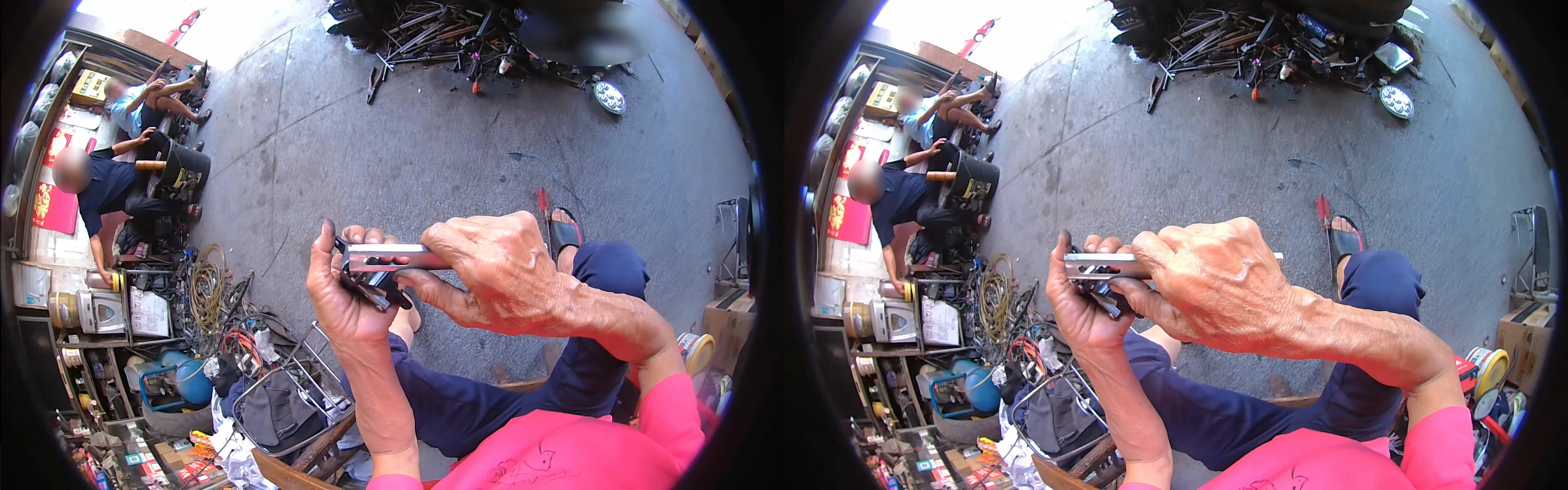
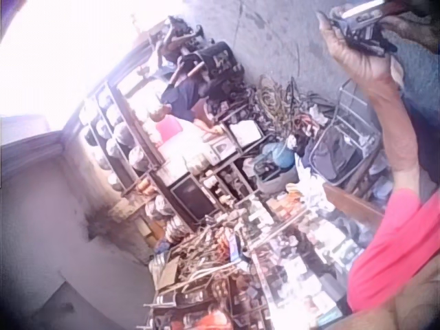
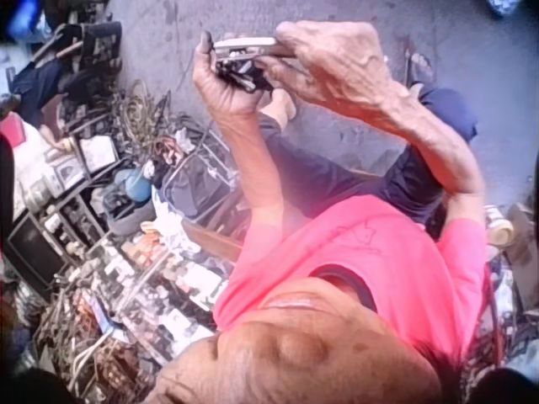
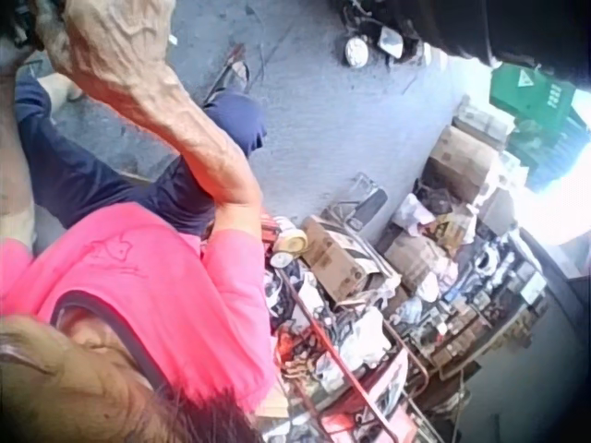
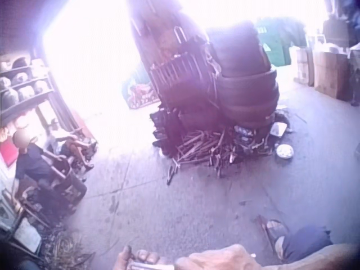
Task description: The person sits on the floor in a cluttered workshop and uses a screwdriver to adjust a small black mechanical component held in their left hand. They repeatedly insert the tool into the part, turn it, and inspect the result while seated.
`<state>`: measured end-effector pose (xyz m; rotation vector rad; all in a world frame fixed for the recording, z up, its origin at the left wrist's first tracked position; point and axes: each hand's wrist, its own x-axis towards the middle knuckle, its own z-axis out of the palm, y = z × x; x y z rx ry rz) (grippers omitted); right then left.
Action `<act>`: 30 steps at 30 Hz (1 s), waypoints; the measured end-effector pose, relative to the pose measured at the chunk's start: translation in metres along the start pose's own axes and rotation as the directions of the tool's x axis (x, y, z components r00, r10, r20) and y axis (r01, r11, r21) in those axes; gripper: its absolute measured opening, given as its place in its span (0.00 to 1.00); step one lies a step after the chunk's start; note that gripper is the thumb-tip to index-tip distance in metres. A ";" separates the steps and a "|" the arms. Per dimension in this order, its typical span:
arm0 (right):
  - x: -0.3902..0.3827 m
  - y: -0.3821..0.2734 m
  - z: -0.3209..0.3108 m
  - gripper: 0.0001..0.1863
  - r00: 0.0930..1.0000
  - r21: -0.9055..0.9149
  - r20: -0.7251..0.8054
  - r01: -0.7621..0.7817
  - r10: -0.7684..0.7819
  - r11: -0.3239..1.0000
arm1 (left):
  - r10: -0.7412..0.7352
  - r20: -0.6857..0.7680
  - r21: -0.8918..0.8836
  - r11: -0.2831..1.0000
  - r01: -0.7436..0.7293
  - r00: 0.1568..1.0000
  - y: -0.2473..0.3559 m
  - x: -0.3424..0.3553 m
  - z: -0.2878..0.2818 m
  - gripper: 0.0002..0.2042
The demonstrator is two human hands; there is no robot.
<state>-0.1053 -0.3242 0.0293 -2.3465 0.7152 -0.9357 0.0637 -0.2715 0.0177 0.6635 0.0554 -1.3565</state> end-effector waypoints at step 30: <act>-0.012 0.004 0.000 0.15 0.998 0.063 0.040 0.038 -0.041 0.997 | 0.250 0.456 0.077 0.945 -0.317 0.855 -0.005 -0.002 0.008 0.17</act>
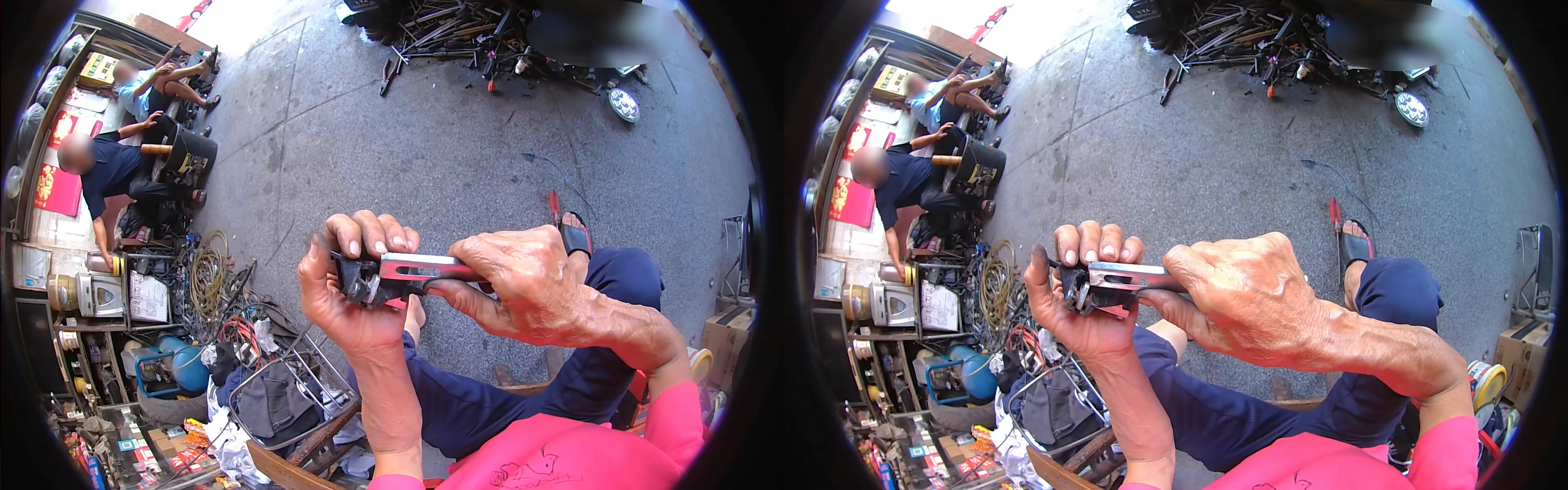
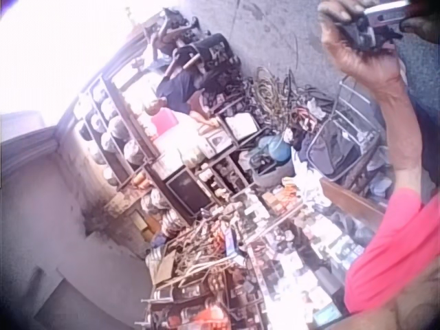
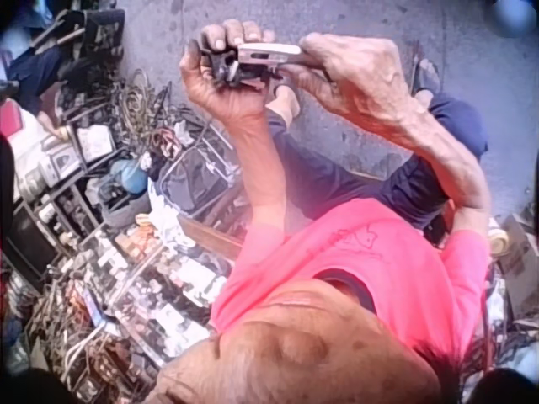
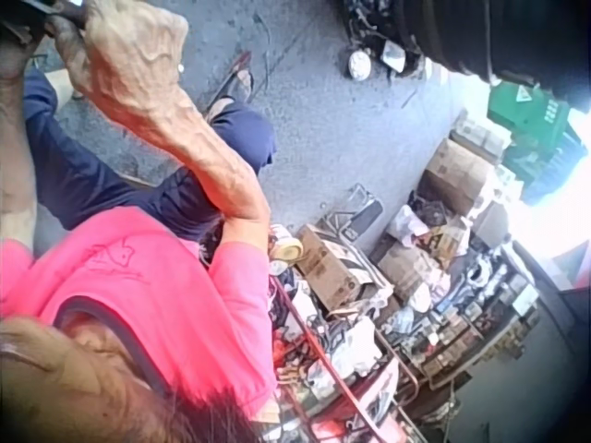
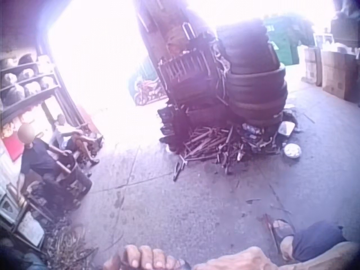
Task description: The person sits on the floor in a cluttered workshop and uses a screwdriver to adjust a small black mechanical component held in their left hand. They repeatedly insert the tool into the part, turn it, and inspect the result while seated.
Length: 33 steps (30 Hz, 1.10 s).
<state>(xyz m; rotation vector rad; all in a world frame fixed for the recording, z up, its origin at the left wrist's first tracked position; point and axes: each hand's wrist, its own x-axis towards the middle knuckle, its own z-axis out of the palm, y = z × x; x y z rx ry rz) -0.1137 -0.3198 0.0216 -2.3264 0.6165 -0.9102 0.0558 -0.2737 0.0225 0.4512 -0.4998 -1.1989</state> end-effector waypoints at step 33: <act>-0.003 -0.013 0.009 0.14 0.995 0.100 -0.027 -0.090 0.093 0.991 | -0.012 -0.126 -0.039 0.999 0.007 0.992 -0.017 -0.010 0.002 0.15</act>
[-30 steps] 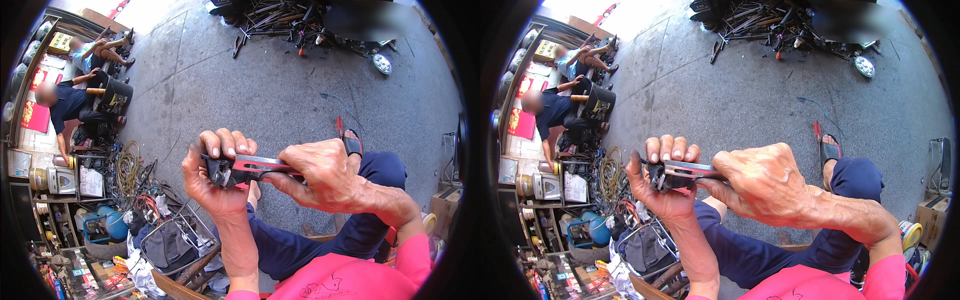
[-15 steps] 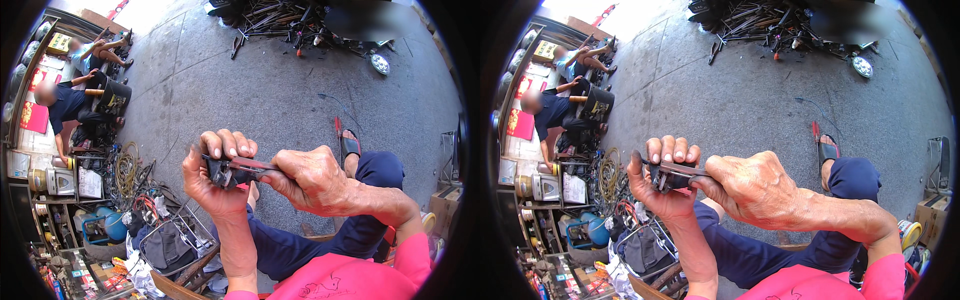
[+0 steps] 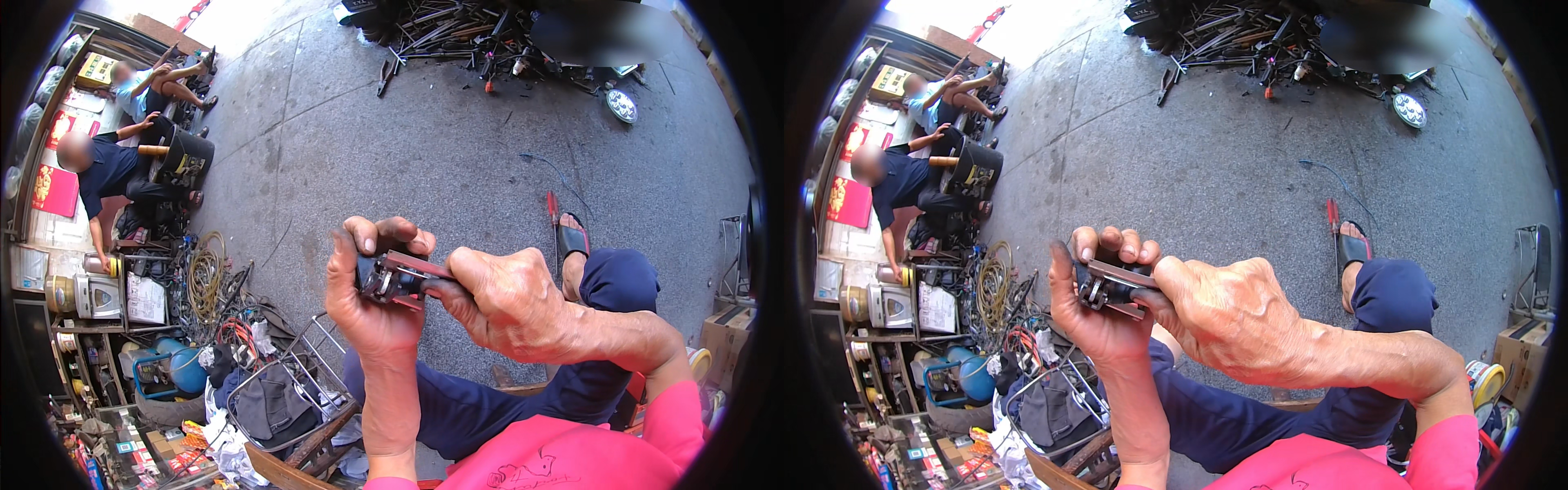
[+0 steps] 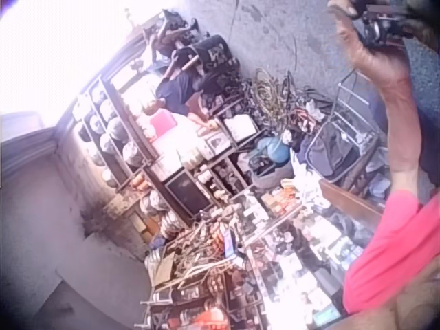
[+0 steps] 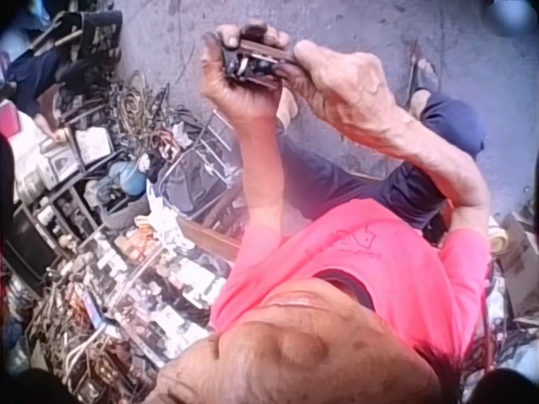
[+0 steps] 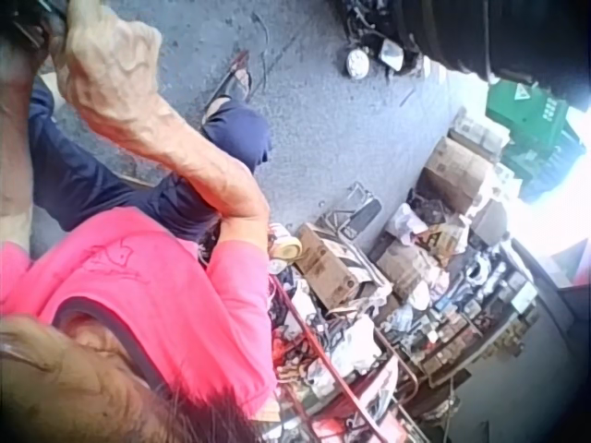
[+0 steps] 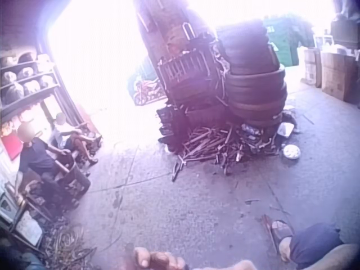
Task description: The person sits on the floor in a cluttered workshop and uses a screwdriver to adjust a small black mechanical component held in their left hand. They repeatedly insert the tool into the part, turn it, and inspect the result while seated.
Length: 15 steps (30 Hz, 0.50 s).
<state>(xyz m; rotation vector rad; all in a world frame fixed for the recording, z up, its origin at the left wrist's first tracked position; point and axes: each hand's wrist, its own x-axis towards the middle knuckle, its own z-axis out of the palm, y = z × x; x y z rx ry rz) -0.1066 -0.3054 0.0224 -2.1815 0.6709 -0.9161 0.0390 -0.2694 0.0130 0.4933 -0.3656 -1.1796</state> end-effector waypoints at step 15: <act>-0.017 0.004 0.002 0.15 0.998 -0.064 -0.044 -0.036 0.033 0.997 | -0.146 -0.018 0.090 0.985 0.147 0.989 -0.013 0.001 0.010 0.14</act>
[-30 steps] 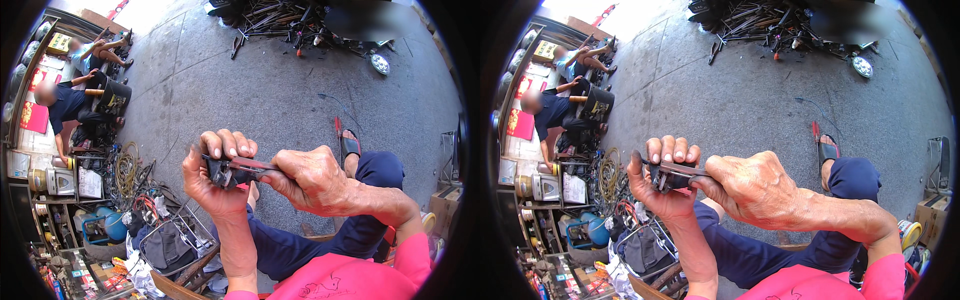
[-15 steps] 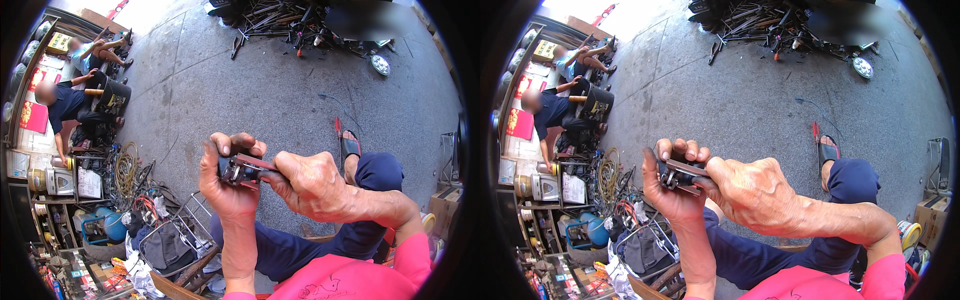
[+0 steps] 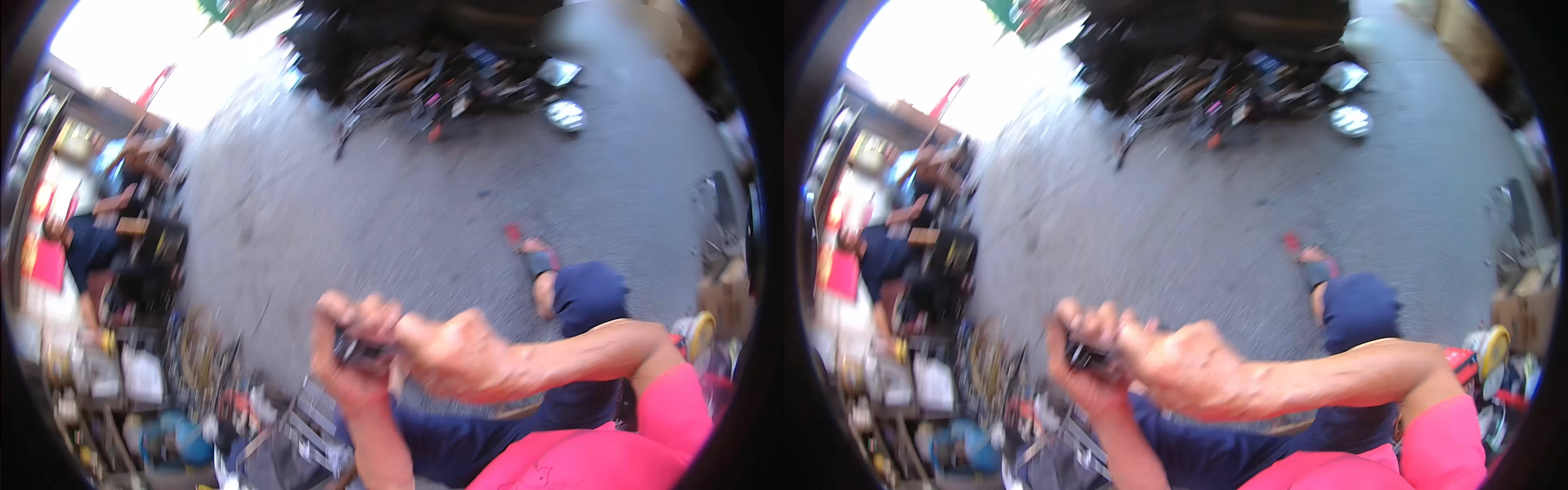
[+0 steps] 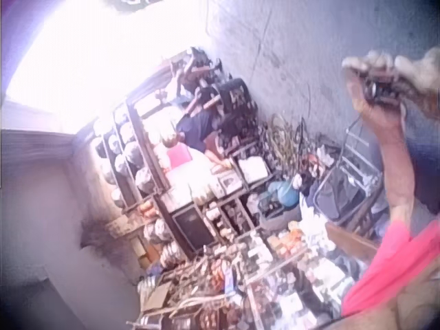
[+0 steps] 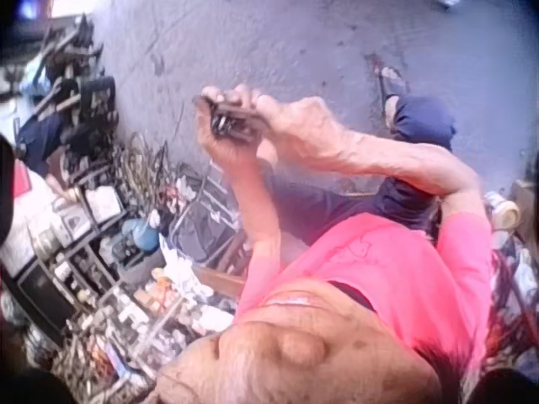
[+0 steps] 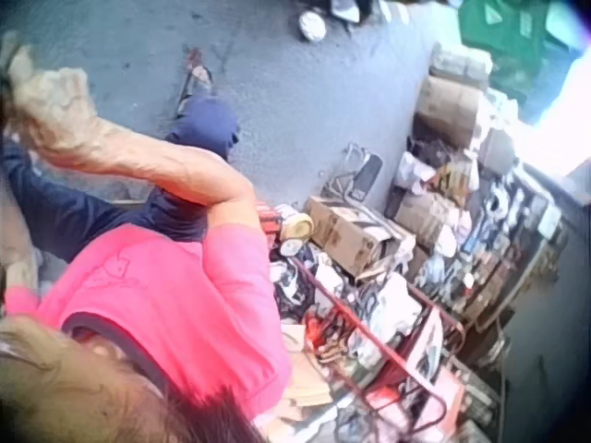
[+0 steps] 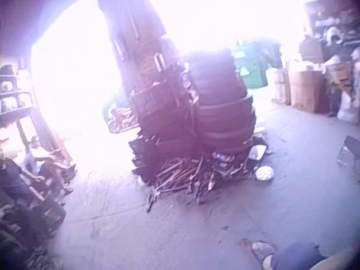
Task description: The person sits on the floor in a cluttered workshop and uses a screwdriver to adjust a small black mechanical component held in their left hand. They repeatedly insert the tool into the part, turn it, and inspect the result while seated.
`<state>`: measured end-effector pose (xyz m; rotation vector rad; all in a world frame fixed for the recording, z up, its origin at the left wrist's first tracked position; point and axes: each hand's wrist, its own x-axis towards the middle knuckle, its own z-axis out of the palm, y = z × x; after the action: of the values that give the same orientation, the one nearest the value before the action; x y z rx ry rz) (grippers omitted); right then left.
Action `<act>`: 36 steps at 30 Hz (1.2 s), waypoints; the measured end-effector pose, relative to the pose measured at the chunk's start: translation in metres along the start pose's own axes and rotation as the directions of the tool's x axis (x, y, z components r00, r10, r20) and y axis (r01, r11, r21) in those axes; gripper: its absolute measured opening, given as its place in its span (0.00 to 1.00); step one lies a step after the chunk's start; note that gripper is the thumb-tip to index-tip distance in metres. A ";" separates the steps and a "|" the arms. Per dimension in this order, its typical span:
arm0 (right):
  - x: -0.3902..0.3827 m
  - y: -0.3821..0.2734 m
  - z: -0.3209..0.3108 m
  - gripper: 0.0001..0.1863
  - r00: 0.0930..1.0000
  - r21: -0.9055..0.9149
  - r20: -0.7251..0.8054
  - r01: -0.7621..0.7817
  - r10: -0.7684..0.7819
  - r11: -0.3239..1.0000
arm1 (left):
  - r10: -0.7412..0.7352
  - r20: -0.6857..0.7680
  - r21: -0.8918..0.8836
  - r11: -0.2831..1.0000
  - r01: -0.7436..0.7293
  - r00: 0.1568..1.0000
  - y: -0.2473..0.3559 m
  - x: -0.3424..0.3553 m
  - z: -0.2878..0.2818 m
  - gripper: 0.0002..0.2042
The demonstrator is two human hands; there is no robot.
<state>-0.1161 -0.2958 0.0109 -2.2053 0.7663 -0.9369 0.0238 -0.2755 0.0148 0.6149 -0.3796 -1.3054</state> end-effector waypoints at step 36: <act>0.016 0.017 0.027 0.17 0.996 0.335 0.055 -0.084 0.069 0.938 | 0.098 -0.096 0.332 0.941 -0.061 0.991 0.011 -0.004 -0.024 0.12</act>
<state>-0.0906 -0.3103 -0.0097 -1.8771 0.6149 -0.9050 0.0449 -0.2650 0.0031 0.9398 -0.5310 -1.1321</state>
